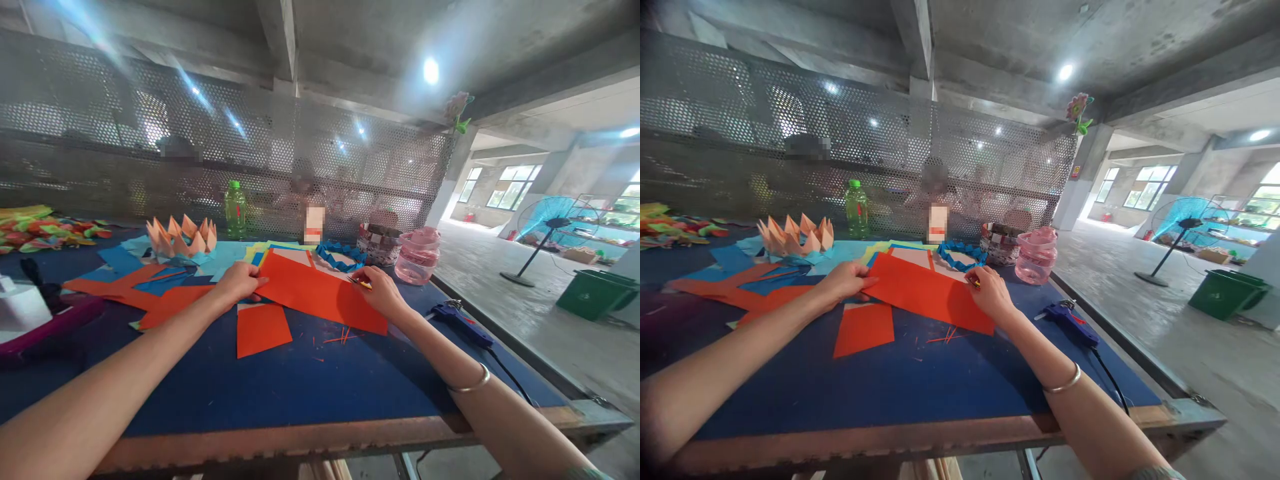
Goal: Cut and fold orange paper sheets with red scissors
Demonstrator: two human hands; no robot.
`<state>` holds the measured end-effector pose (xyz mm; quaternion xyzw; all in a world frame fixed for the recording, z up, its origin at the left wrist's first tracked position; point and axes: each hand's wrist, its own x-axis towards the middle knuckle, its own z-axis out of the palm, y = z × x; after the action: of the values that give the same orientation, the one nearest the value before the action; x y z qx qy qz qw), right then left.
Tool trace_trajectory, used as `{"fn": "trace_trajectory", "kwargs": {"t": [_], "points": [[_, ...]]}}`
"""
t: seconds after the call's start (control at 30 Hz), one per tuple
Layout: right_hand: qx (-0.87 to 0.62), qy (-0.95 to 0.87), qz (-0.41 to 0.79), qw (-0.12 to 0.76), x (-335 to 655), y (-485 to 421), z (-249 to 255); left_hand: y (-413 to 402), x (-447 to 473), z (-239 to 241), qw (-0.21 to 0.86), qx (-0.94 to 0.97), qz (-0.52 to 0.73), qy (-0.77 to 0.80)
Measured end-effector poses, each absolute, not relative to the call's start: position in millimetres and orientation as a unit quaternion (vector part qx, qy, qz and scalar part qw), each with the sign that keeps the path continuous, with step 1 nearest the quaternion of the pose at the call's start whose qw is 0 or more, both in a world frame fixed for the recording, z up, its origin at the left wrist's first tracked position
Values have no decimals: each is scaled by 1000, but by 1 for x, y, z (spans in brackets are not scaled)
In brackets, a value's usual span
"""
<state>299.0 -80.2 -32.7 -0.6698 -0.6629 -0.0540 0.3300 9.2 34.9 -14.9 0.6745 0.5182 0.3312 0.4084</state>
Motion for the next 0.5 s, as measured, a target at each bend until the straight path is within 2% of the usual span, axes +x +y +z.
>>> {"fn": "trace_trajectory", "kwargs": {"t": [0.33,0.5], "points": [[-707,-673,-29,214,298,-82,-35,39,8,-16,393,673,332,531],[-726,-662,-18,188,298,-83,-34,41,8,-17,404,674,331,522]]}}
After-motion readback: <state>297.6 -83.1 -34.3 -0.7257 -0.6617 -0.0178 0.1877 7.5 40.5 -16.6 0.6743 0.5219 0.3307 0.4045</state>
